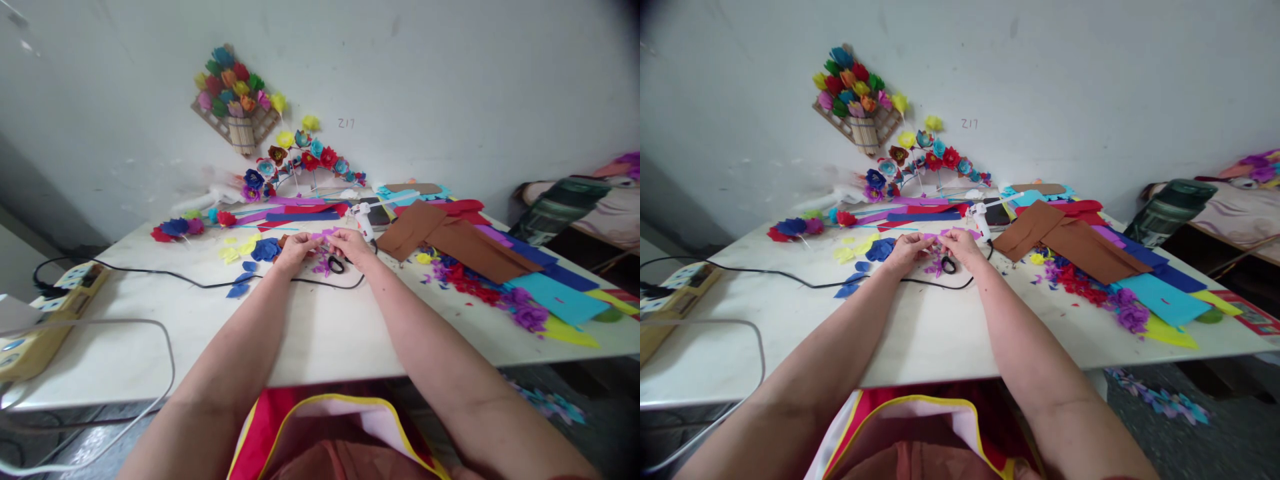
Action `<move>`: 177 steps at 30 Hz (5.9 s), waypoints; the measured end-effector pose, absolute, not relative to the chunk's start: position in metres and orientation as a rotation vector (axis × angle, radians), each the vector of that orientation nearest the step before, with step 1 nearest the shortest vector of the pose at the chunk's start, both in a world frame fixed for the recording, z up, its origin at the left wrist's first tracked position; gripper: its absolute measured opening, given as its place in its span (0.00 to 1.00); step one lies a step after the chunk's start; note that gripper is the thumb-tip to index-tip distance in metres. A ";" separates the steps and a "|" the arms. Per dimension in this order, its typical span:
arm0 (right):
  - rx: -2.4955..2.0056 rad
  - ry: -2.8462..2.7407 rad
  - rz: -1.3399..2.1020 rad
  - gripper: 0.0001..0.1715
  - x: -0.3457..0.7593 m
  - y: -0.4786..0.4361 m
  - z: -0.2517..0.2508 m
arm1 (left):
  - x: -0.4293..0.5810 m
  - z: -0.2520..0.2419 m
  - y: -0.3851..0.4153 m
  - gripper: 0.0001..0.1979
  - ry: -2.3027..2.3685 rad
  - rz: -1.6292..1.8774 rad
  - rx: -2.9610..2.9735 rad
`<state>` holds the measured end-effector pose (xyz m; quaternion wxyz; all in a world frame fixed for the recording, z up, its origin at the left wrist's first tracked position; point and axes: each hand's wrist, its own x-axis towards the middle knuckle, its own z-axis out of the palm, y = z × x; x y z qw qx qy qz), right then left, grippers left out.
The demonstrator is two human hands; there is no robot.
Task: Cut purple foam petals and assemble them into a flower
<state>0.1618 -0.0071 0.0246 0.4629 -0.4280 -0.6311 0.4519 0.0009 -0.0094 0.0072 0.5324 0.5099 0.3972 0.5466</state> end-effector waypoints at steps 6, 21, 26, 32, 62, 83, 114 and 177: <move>-1.045 -1.560 1.114 0.20 0.160 -0.008 0.025 | 0.002 0.009 -0.010 0.18 0.952 1.299 1.209; -1.710 -2.010 0.325 0.09 0.182 -0.002 0.034 | -0.003 0.005 -0.003 0.21 0.902 1.411 1.105; -1.822 -2.205 0.222 0.21 0.187 -0.015 0.050 | -0.003 0.003 -0.002 0.20 0.902 1.403 1.076; -1.845 -2.431 0.126 0.22 0.172 -0.028 0.059 | -0.004 0.002 -0.001 0.20 0.889 1.404 1.082; -1.476 -1.662 1.099 0.15 0.181 -0.016 0.050 | -0.004 0.008 -0.006 0.17 0.832 1.414 0.999; -1.152 -1.823 1.544 0.25 0.199 -0.016 0.047 | -0.006 0.005 -0.004 0.14 0.759 1.410 0.944; -1.101 -1.957 1.483 0.20 0.196 -0.015 0.045 | -0.005 0.005 -0.003 0.13 0.704 1.388 0.924; -1.105 -1.887 1.486 0.17 0.188 -0.015 0.040 | -0.005 0.007 -0.004 0.11 0.714 1.419 0.875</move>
